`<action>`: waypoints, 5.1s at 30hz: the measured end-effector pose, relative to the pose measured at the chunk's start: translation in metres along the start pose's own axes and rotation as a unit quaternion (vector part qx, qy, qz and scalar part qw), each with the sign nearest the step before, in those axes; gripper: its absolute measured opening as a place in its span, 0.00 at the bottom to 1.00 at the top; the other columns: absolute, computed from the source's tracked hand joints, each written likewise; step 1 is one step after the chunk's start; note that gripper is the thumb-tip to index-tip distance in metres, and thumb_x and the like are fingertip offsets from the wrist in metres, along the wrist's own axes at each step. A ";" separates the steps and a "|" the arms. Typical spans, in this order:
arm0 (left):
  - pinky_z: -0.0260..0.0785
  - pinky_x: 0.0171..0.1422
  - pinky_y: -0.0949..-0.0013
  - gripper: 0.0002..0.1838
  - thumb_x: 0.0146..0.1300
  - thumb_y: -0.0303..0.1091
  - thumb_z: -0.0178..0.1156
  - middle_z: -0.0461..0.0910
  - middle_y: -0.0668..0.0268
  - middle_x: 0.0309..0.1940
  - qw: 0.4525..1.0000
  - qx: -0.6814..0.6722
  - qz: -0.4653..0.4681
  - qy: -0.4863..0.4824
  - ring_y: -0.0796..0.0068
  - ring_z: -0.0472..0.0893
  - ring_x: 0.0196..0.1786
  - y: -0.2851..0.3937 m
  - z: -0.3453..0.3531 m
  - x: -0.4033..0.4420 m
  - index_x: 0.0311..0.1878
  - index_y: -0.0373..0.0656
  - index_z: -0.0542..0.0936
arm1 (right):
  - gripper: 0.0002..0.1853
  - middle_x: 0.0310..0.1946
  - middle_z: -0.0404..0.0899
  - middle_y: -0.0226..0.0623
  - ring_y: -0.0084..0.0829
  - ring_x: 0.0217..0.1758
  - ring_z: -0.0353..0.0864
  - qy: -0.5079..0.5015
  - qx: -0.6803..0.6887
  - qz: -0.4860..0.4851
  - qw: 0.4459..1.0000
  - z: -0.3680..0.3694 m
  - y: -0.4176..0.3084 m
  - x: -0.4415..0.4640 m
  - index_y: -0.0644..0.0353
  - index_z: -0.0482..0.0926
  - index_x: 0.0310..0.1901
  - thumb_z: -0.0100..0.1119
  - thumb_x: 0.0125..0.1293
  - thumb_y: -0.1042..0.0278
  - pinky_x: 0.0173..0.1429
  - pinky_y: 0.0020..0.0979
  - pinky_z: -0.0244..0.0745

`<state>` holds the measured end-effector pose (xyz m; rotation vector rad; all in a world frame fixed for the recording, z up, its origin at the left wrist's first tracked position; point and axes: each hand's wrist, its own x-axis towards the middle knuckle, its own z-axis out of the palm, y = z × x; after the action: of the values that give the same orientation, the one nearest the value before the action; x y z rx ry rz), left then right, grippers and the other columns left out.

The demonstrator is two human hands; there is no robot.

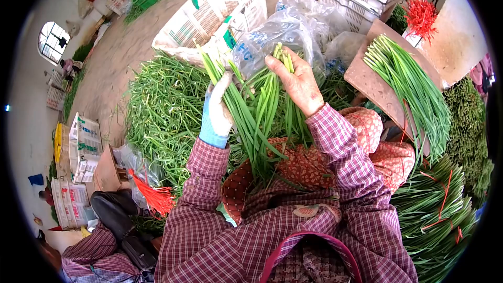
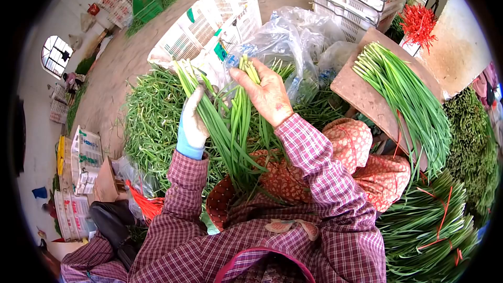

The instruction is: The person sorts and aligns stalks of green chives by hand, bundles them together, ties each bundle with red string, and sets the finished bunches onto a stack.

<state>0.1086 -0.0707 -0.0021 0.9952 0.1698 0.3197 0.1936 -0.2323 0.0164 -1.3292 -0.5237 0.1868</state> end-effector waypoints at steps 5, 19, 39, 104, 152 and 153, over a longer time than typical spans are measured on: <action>0.77 0.44 0.61 0.14 0.64 0.40 0.60 0.75 0.68 0.32 0.996 -0.081 0.025 -0.018 0.71 0.79 0.34 0.013 -0.015 0.012 0.47 0.44 0.74 | 0.23 0.35 0.82 0.31 0.20 0.40 0.76 0.013 0.021 0.018 1.000 -0.013 0.001 0.007 0.61 0.75 0.49 0.58 0.66 0.48 0.51 0.26 0.72; 0.60 0.17 0.80 0.25 0.62 0.48 0.61 0.64 0.78 0.18 0.963 0.269 0.014 0.008 0.88 0.61 0.15 0.028 -0.037 -0.002 0.51 0.35 0.72 | 0.13 0.31 0.79 0.31 0.21 0.29 0.77 0.124 0.123 0.032 0.984 -0.058 -0.008 0.020 0.60 0.73 0.44 0.58 0.68 0.59 0.35 0.23 0.76; 0.61 0.23 0.77 0.13 0.67 0.35 0.55 0.68 0.71 0.21 0.975 0.097 -0.075 -0.185 0.84 0.63 0.17 0.021 0.007 -0.015 0.49 0.37 0.73 | 0.13 0.24 0.80 0.44 0.31 0.26 0.82 -0.089 -0.275 -0.114 0.950 -0.010 -0.030 0.016 0.63 0.82 0.40 0.63 0.57 0.63 0.35 0.35 0.76; 0.64 0.67 0.59 0.37 0.55 0.51 0.67 0.74 0.52 0.59 0.545 0.836 0.057 -0.037 0.58 0.73 0.62 0.087 -0.135 -0.004 0.64 0.38 0.70 | 0.27 0.34 0.83 0.32 0.22 0.36 0.81 0.042 -0.281 -0.130 0.950 -0.069 -0.080 0.075 0.59 0.78 0.51 0.66 0.58 0.47 0.50 0.33 0.79; 0.79 0.42 0.68 0.10 0.58 0.31 0.64 0.82 0.61 0.35 0.830 0.380 0.385 -0.135 0.73 0.82 0.37 0.095 0.092 0.045 0.42 0.40 0.78 | 0.13 0.43 0.80 0.40 0.43 0.39 0.82 -0.075 -0.605 -0.069 0.790 -0.141 -0.011 -0.050 0.51 0.82 0.46 0.64 0.60 0.61 0.45 0.37 0.78; 0.79 0.42 0.69 0.09 0.58 0.34 0.64 0.82 0.63 0.35 0.759 0.384 0.461 -0.253 0.73 0.82 0.37 0.067 0.098 0.046 0.40 0.43 0.79 | 0.13 0.40 0.79 0.42 0.45 0.40 0.81 -0.040 -0.553 -0.099 0.826 -0.141 -0.017 -0.053 0.54 0.82 0.45 0.64 0.59 0.64 0.44 0.38 0.77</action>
<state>0.1673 -0.0991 0.1077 1.9217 -0.7935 0.9082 0.2098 -0.3818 -0.0011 -2.3864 -0.8986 -0.3018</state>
